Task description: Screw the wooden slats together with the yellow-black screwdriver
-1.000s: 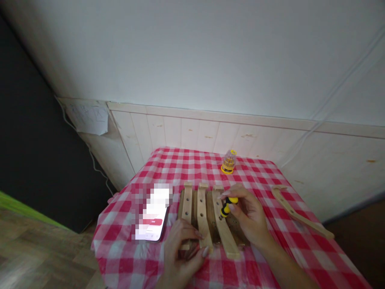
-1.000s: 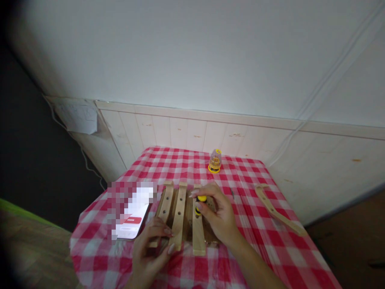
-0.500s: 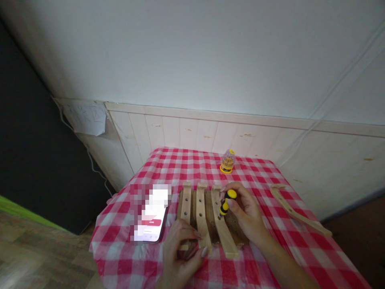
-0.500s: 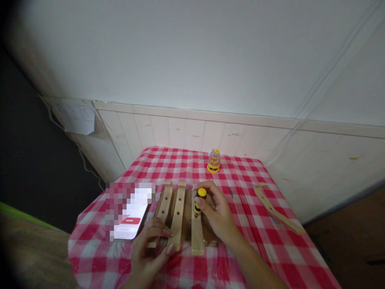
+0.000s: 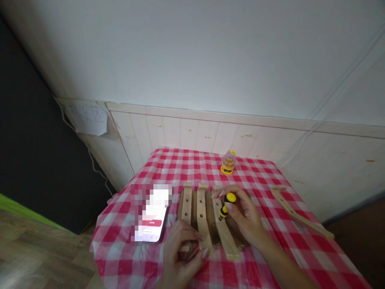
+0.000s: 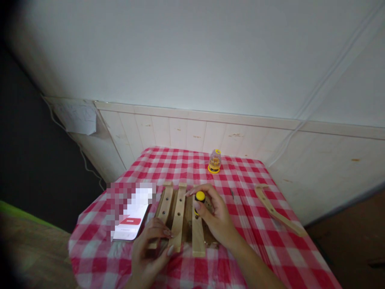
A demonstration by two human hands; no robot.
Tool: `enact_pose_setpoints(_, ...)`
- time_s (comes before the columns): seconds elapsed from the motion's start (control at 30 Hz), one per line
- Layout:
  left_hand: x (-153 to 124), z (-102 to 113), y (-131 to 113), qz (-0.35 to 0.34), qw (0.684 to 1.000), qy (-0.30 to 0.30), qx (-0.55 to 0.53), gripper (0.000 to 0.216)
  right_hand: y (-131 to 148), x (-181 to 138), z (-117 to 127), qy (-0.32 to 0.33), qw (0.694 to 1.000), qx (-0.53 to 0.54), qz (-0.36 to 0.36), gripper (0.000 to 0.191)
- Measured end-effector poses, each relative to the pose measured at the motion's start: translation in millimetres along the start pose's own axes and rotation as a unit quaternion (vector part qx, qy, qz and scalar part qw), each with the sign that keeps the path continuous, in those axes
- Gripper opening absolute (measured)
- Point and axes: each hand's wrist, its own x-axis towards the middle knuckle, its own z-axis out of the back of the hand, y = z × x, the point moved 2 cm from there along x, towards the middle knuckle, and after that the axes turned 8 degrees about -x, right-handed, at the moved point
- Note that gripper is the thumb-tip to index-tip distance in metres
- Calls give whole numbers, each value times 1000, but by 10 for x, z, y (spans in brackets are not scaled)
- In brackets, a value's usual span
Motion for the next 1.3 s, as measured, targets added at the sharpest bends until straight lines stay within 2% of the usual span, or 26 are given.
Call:
enact_pose_setpoints(0.1, -2, -1, 2, -4, 1000, 1, 0, 19, -5, -11, -13, -7, 1000, 18, -14, 22)
enact_pose_setpoints(0.3, -11, -6, 7, -2, 1000, 4, -2, 18, -80, -28, -59, 16, 987, 146, -66, 19)
enact_pose_setpoints(0.37, -12, -6, 9, -1, 1000, 6, -3, 18, -80, -16, -73, 17, 985, 151, -77, 24)
enact_pose_setpoints(0.53, -10, 3, 13, -5, 1000, 8, -4, 17, -48, 9, -117, 50, 975, 186, -112, 52)
enact_pose_setpoints(0.6, -10, 5, 12, -3, 1000, 5, -4, 16, -64, 0, -118, 49, 972, 197, -115, 51)
enact_pose_setpoints(0.77, -10, 2, 8, 4, 1000, 4, -3, 18, -137, -31, -86, 33, 978, 180, -103, 40)
enact_pose_setpoints(1.07, -16, 7, 22, 7, 1000, 4, -6, 18, -114, -33, -19, 46, 990, 114, -72, 38)
enact_pose_setpoints(1.3, -19, 6, 16, 6, 1000, 7, -3, 16, -94, -38, -4, 48, 992, 106, -54, 36)
